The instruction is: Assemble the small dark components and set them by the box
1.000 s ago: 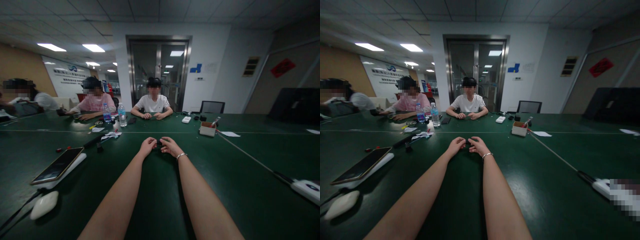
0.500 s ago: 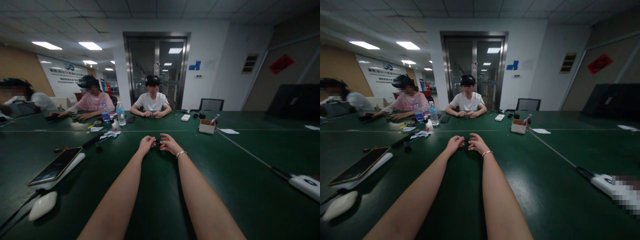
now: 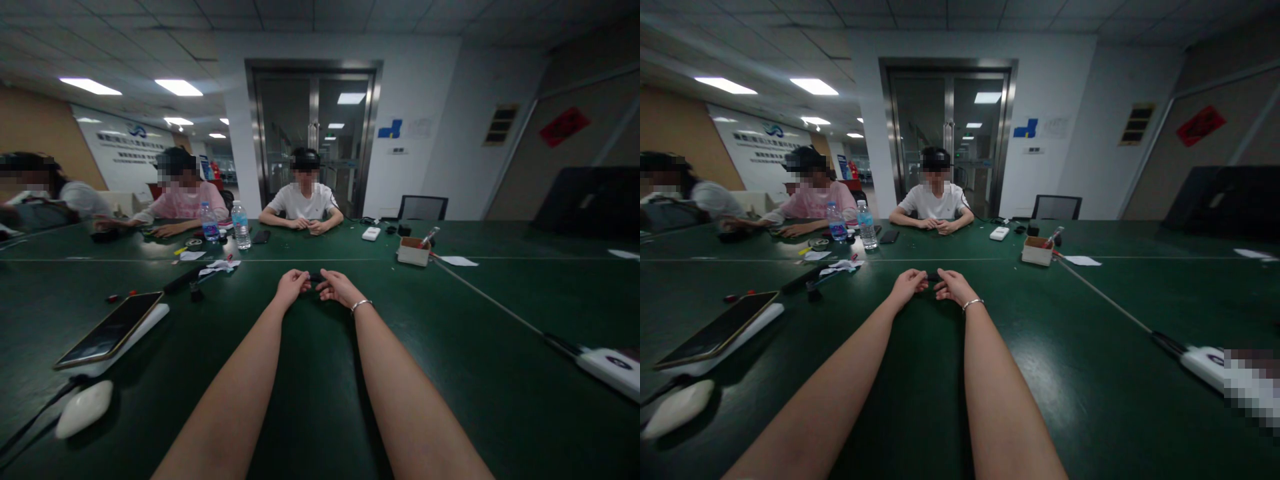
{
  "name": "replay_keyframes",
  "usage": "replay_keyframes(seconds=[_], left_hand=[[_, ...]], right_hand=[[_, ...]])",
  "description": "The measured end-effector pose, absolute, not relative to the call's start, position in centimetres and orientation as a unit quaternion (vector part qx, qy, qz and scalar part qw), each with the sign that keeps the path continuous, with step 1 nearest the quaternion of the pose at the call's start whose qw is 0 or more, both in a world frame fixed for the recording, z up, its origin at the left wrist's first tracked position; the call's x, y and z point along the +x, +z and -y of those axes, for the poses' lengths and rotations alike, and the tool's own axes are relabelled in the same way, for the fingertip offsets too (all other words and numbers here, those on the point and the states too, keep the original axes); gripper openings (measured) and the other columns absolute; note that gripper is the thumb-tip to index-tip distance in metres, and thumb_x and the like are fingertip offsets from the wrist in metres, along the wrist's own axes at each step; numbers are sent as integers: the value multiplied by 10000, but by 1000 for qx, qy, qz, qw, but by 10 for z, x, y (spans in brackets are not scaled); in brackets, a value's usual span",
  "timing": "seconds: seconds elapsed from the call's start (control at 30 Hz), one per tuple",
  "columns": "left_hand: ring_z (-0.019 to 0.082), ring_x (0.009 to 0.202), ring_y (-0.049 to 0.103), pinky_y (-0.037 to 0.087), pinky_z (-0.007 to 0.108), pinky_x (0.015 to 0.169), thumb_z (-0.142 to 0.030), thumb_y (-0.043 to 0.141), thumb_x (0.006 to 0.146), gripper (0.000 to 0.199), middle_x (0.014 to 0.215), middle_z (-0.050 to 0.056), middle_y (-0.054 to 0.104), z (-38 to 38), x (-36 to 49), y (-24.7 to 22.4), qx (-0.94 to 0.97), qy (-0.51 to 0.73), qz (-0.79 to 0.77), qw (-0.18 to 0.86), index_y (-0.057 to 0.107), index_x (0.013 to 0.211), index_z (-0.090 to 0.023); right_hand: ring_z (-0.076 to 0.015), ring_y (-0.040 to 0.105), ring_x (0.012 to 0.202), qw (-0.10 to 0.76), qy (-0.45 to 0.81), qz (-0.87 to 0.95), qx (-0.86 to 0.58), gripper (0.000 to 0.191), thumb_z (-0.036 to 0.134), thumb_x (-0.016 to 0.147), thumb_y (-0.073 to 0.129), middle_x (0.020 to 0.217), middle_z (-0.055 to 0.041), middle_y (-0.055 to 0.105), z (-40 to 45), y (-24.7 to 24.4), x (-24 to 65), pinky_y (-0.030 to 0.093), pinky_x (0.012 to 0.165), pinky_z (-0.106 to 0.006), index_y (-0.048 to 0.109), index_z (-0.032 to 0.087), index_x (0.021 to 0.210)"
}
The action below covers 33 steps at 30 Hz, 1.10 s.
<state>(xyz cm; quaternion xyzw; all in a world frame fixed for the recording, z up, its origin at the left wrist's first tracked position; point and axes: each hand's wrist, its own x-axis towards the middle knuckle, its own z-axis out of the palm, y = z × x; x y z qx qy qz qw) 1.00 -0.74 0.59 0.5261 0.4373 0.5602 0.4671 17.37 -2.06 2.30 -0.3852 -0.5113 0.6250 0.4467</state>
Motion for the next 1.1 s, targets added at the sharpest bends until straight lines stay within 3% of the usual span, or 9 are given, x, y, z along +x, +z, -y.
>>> replay_keyframes(seconds=[0.07,0.17,0.33,0.47,0.63,0.83,1.1], left_hand=[[106,540,599,447,203,513,-389,700,691,309,600,28,625,8,10,6,530,555,-440,466,567,755,-118],[107,541,601,445,203,507,-397,695,696,312,614,30,630,9,10,7,531,557,-440,462,565,757,-120],[114,554,608,450,208,511,-408,696,692,325,630,36,636,9,9,5,546,551,-436,456,570,769,-119],[112,562,609,454,207,518,-410,686,700,321,636,31,634,8,9,5,548,551,-432,458,565,771,-122],[97,517,584,436,198,494,-395,685,703,302,601,22,616,8,11,6,539,551,-441,459,551,740,-126],[82,436,534,386,182,444,-420,624,749,286,514,-18,565,10,11,6,576,537,-425,446,542,806,-152],[119,569,600,459,229,550,-290,681,713,261,634,35,629,13,7,7,597,499,-422,465,581,888,-124]], right_hand=[[-96,581,425,445,625,512,-386,195,253,870,551,628,-32,629,20,22,174,533,446,-225,510,130,1017],[-94,606,457,458,637,497,-370,311,143,811,614,692,-4,636,19,22,175,567,514,-259,488,168,1094],[-95,591,440,447,632,498,-390,199,265,864,564,641,-38,633,19,23,174,544,467,-223,523,125,999],[-92,603,451,460,632,496,-377,267,140,820,601,719,-12,641,20,23,173,570,515,-265,504,172,1066],[-89,577,430,452,624,503,-392,143,241,871,556,621,-37,624,19,21,173,545,481,-231,528,124,949],[-97,610,491,451,638,500,-374,149,183,846,592,655,-51,652,20,20,176,563,534,-240,551,122,976],[-94,614,486,467,646,485,-361,122,138,855,558,659,-47,662,20,18,178,562,545,-233,543,124,976]])
